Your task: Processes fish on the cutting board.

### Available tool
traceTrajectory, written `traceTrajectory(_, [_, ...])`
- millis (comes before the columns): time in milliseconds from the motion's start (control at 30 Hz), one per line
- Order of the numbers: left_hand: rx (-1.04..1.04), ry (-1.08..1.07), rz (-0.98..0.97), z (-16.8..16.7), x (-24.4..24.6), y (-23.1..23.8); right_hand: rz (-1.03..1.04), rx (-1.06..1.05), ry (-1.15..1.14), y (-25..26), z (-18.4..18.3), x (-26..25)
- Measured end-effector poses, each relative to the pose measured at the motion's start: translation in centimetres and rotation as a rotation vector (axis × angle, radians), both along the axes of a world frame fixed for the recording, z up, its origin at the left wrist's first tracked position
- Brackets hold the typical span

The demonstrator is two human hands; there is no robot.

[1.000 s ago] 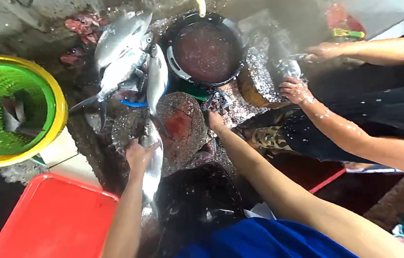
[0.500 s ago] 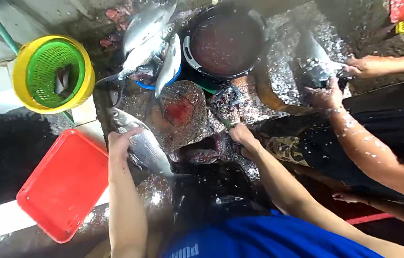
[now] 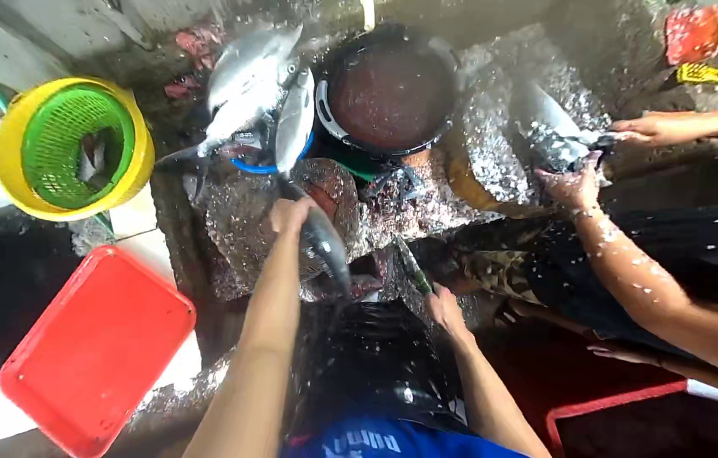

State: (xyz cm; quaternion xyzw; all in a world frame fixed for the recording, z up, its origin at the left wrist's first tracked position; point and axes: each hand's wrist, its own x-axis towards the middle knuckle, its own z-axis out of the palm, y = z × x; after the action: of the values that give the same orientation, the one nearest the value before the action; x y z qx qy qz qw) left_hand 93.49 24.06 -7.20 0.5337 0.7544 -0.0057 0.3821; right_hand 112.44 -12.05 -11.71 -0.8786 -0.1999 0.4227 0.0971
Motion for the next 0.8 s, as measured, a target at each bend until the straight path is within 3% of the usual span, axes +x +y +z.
traceTrajectory(167, [-0.032,-0.344,0.193,-2.5,9.9,-1.3,-0.110,0.061,-0.015,-0.6,-0.3,-0.2])
traceTrajectory(267, [-0.013,-0.547,0.322,-1.6,10.0,-1.4,-0.136,0.138,-0.112,-1.0,0.6,1.2])
traceTrajectory(367, [0.223,-0.753,0.458,-0.3,4.6,-2.6,-0.097,0.200,-0.225,-2.0,1.3,1.8])
traceTrajectory(500, [0.473,-0.790,0.710,-2.2,-5.6,-7.7,-0.027,0.342,-0.292,-2.4,3.2,0.4])
traceTrajectory(667, [0.352,-0.958,1.071,-3.3,-16.4,-16.5,0.253,0.488,-0.133,5.3,8.6,-5.0])
traceTrajectory(733, [0.317,-1.016,1.050,-2.8,-20.2,-18.7,0.413,0.541,-0.214,7.7,6.2,-7.9])
traceTrajectory(800, [0.276,-1.029,0.867,-3.0,-24.4,-19.8,0.535,0.267,-0.131,8.5,1.4,-9.6])
